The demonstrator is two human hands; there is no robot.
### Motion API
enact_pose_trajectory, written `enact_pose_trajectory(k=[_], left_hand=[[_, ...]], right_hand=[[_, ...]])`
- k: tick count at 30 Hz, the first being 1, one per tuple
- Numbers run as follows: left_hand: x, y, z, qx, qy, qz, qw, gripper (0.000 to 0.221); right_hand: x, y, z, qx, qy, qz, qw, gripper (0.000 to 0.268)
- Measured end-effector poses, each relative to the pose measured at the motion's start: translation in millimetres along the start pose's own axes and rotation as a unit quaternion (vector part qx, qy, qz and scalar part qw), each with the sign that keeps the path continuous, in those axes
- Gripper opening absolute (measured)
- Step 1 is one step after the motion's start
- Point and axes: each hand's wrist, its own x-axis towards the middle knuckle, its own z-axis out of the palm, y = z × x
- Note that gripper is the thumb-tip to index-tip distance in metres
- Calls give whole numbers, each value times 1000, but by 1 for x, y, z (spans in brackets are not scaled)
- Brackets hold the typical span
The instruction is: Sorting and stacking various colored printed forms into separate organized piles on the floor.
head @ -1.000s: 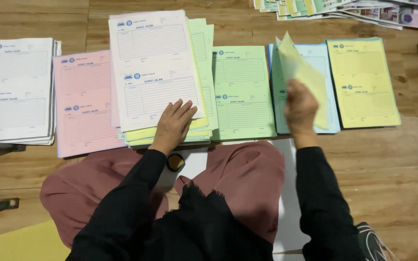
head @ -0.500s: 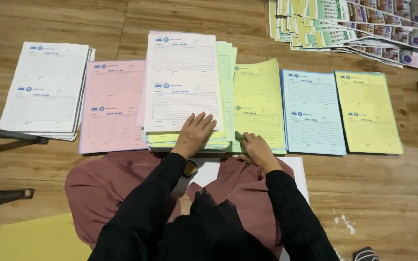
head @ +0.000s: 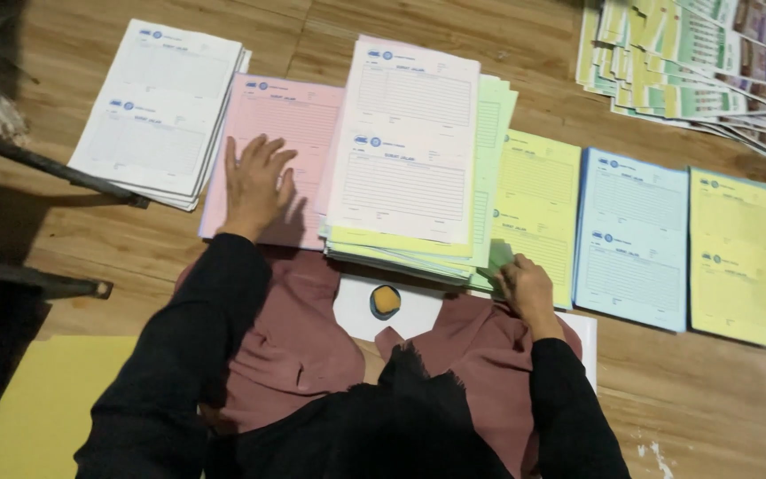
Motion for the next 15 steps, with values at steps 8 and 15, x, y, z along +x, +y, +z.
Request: enact_pose_trajectory(k=[8,15], left_hand=[[-85,-140,21,180,-218,-200,938,42],[-117,-185,42,279,-238,-228,902,55]], right_hand=[[-4,0,-12,47,16,27,998,43],[-10,15,1,252,4,179,951,27]])
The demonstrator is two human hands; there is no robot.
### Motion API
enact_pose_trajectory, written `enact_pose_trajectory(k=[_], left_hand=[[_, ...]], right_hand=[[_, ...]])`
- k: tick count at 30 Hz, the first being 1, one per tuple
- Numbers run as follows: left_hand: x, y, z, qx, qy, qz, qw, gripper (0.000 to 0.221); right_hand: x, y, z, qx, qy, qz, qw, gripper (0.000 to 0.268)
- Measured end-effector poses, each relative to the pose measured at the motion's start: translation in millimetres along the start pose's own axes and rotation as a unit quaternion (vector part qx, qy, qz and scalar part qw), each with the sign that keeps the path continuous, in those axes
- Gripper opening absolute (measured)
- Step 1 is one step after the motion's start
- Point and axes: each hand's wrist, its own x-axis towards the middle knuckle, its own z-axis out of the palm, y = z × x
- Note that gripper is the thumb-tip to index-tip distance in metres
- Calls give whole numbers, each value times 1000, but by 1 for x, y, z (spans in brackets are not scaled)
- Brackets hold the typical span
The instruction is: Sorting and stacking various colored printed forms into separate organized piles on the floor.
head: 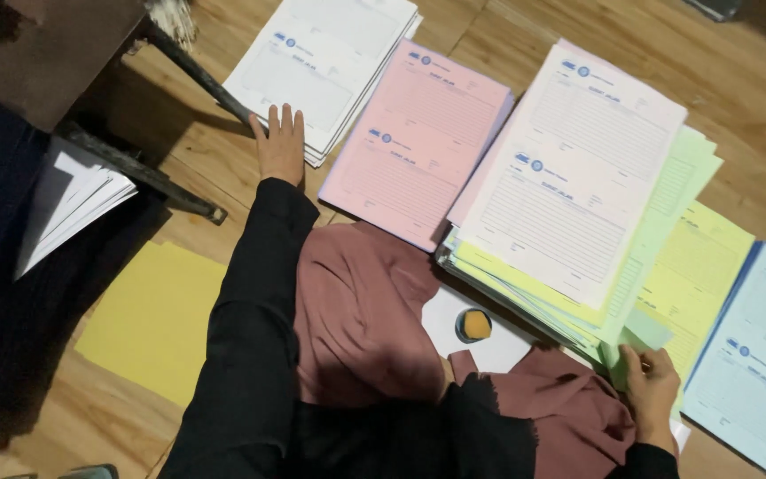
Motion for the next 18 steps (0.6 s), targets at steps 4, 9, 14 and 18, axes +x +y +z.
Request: enact_pose_trajectory(k=[4,9,14,18], left_hand=[[-12,-11,-3,-3,49,14,999,38],[-18,-25,-35,-6,128,76,989,7],[-11,-35,-70,-131,195,77,969,6],[0,-17,-140,-292,277,129,906,17]], right_hand=[[5,29,6,8,17,20,1000,40],[9,34,9,44,35,31,998,23],[11,31,7,4,63,17,998,40],[7,33,6,32,103,-14,994,30]])
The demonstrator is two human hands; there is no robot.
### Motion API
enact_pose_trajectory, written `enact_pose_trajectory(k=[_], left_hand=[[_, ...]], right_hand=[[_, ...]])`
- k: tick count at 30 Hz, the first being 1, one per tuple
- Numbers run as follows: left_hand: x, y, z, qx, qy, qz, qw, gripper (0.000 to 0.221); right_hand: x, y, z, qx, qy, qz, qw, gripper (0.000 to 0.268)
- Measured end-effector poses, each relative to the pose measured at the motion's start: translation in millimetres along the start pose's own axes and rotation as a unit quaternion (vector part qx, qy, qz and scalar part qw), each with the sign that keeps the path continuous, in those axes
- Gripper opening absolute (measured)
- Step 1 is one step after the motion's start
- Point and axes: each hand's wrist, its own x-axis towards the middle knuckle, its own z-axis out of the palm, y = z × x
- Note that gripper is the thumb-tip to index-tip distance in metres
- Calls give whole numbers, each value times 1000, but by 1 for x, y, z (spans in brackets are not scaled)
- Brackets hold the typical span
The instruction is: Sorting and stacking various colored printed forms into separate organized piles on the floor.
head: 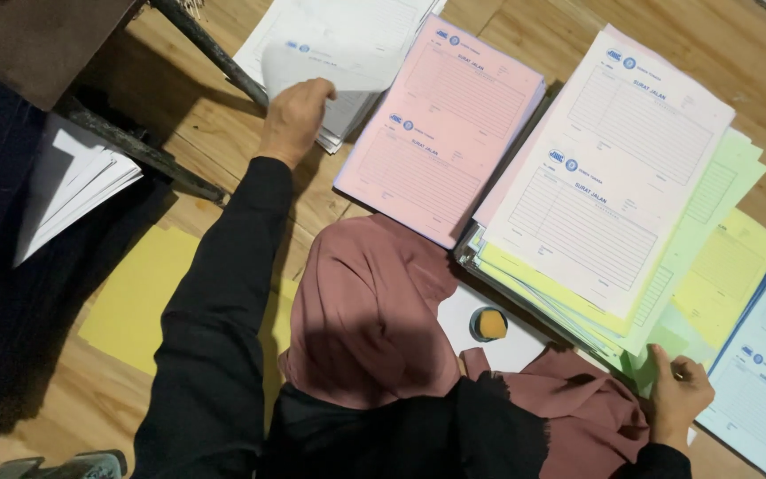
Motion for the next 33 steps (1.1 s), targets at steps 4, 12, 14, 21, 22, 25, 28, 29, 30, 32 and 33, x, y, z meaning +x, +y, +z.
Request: enact_pose_trajectory(k=[4,12,14,21,22,25,28,29,30,32,33], left_hand=[[14,56,11,-37,-20,108,993,13],[-26,127,83,-6,-344,214,914,13],[-33,140,81,61,-383,262,884,28],[-41,159,83,226,-318,439,810,14],[-43,156,83,225,-314,445,808,14],[-43,147,81,126,-356,381,844,8],[-38,145,72,108,-372,228,893,7],[-37,143,70,92,-411,150,895,5],[-37,140,68,77,-447,70,889,7],[-44,133,82,78,-470,40,878,10],[-46,128,89,79,-489,5,868,13]], right_hand=[[1,6,2,-11,-4,9,1000,41],[0,8,7,24,36,-6,999,28],[-1,1,6,7,38,3,999,29],[2,-6,9,83,76,24,993,22],[2,-14,5,82,83,28,993,22],[-1,-30,-1,64,98,20,993,27],[-1,-26,-3,92,123,23,988,21],[0,-20,-2,132,136,40,981,20],[1,-15,-1,171,150,56,972,20],[-1,-16,-4,203,157,78,963,19],[2,-18,-5,236,162,93,954,18]])
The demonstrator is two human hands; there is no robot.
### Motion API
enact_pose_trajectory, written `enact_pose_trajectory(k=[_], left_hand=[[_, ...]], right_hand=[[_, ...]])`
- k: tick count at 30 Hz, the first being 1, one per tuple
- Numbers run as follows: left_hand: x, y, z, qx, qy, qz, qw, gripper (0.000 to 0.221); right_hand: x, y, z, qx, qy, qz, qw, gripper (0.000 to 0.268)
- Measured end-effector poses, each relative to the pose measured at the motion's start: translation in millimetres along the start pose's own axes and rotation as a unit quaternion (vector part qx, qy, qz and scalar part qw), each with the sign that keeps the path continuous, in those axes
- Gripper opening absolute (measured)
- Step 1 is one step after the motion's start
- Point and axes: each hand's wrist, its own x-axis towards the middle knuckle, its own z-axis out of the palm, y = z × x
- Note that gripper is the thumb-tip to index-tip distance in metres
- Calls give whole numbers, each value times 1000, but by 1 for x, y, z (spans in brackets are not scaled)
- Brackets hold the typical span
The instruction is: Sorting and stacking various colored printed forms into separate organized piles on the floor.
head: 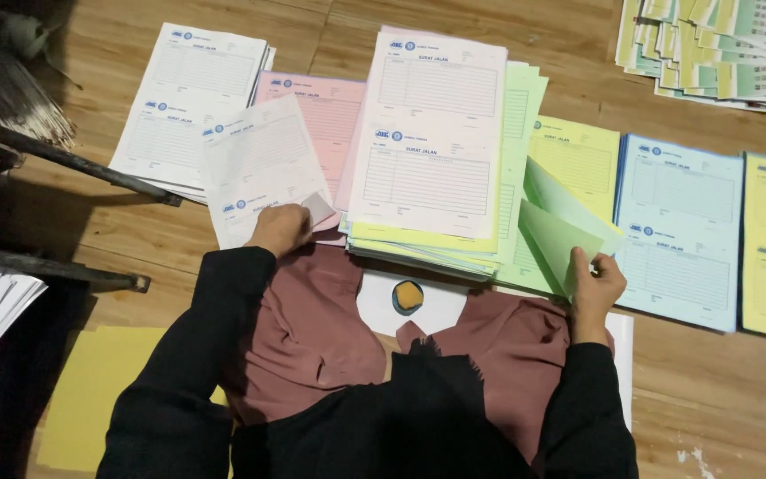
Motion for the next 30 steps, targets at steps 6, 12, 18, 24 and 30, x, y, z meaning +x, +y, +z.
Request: enact_pose_trajectory(k=[6,12,18,24,30], left_hand=[[-10,8,-24,-21,22,11,999,8],[-12,5,-18,-95,37,-40,994,11],[-19,-3,-33,-272,-19,-82,959,8],[-11,-2,-28,-239,36,-126,962,13],[-6,-16,-23,-300,187,-224,908,11]], right_hand=[[-4,-13,-3,42,23,82,996,17],[28,1,-15,41,125,54,990,18],[37,-200,15,-67,110,-343,931,7],[20,-250,106,-122,50,-583,802,14],[-48,-201,185,-267,-92,-606,744,21]])
